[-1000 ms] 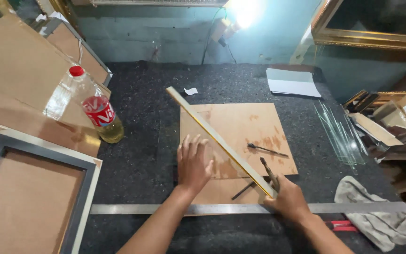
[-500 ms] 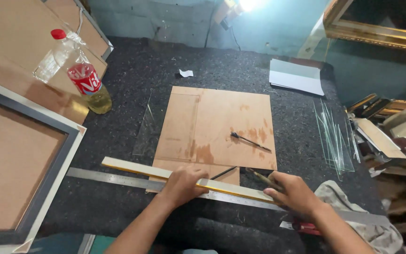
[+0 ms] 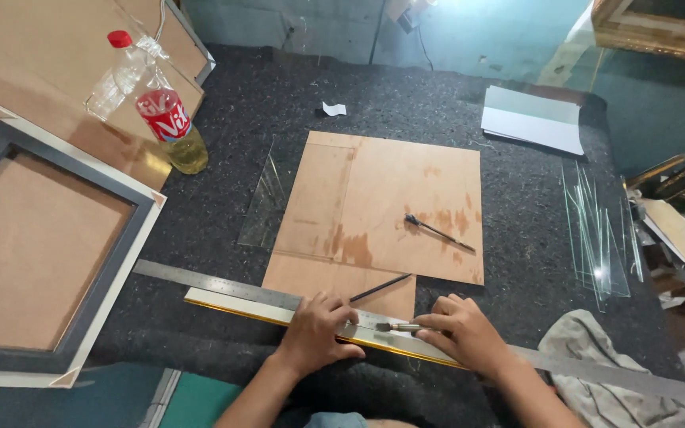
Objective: Measuring, marking, and cutting a piece of glass for a picture frame using a ruler and glass cutter.
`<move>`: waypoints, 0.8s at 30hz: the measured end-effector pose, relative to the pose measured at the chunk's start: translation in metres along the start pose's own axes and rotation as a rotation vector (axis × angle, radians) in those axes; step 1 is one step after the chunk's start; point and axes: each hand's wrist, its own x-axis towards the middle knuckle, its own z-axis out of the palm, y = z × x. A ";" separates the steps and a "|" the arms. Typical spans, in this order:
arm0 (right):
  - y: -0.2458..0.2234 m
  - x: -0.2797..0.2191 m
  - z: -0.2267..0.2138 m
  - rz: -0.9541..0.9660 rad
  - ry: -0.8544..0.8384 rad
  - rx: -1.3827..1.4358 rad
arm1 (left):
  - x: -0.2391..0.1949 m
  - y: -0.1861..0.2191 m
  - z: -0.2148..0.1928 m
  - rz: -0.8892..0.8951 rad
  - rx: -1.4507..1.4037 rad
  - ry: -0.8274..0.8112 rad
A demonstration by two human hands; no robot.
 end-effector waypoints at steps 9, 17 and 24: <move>-0.021 0.009 0.008 0.162 0.171 -0.027 | -0.001 -0.016 -0.017 -0.002 -0.079 0.103; -0.074 0.082 -0.008 0.749 0.337 0.351 | 0.022 -0.077 -0.063 -0.428 -0.068 0.391; -0.102 0.152 0.021 0.949 0.302 0.959 | 0.029 -0.196 -0.053 -0.968 -0.087 0.102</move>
